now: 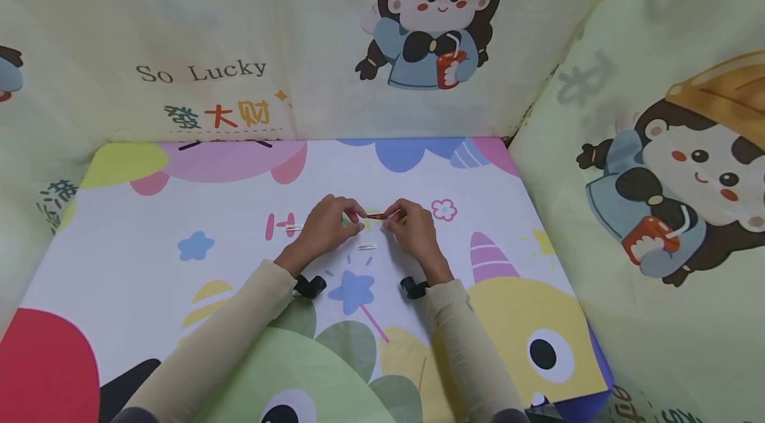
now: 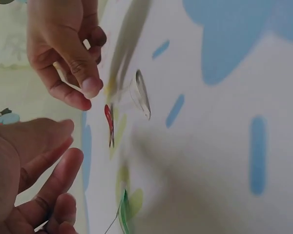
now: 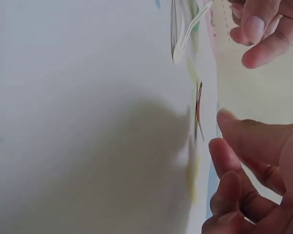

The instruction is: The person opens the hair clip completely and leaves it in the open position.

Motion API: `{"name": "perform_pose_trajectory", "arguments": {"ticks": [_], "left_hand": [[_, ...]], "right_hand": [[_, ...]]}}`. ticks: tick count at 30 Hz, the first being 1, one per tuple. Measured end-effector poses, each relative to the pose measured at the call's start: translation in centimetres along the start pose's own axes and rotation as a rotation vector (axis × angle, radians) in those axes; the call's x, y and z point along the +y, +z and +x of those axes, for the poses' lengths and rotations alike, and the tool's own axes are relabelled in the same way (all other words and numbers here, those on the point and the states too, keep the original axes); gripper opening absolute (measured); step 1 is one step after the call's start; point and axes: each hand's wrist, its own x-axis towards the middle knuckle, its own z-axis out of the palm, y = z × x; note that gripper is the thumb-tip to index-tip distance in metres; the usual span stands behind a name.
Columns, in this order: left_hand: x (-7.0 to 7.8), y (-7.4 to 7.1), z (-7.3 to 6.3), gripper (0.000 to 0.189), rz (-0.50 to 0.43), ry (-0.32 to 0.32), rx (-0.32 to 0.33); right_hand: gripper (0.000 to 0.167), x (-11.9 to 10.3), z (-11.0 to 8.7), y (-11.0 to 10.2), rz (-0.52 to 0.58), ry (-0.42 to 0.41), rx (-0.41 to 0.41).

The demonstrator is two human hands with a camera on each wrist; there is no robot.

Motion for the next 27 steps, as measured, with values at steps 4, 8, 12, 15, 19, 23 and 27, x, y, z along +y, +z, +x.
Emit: {"name": "perform_pose_trajectory", "arguments": {"ticks": [4, 8, 12, 15, 19, 23, 27], "left_hand": [[0.3, 0.5, 1.1, 0.017, 0.063, -0.011, -0.001], [0.7, 1.1, 2.3, 0.016, 0.126, -0.006, -0.014], [0.8, 1.6, 3.1, 0.015, 0.217, 0.005, -0.028], [0.8, 2.0, 3.5, 0.015, 0.247, 0.007, -0.037], [0.5, 2.3, 3.6, 0.013, 0.232, 0.005, -0.031], [0.3, 2.2, 3.4, 0.012, 0.176, -0.012, -0.037], [0.4, 1.9, 3.0, 0.01, 0.071, -0.041, -0.037]], "right_hand": [[0.018, 0.1, 0.7, 0.2, -0.02, 0.04, 0.016], [0.016, -0.1, 1.2, 0.4, -0.063, 0.071, 0.01], [0.012, -0.4, 1.7, 0.7, -0.099, 0.098, -0.003], [0.008, -0.5, 1.8, 0.9, -0.111, 0.11, -0.009], [0.005, -0.5, 1.8, 1.0, -0.101, 0.112, -0.022], [0.004, -0.3, 1.7, 0.9, -0.065, 0.113, -0.034], [0.004, -0.2, 1.5, 0.6, 0.002, 0.104, -0.015]]}}
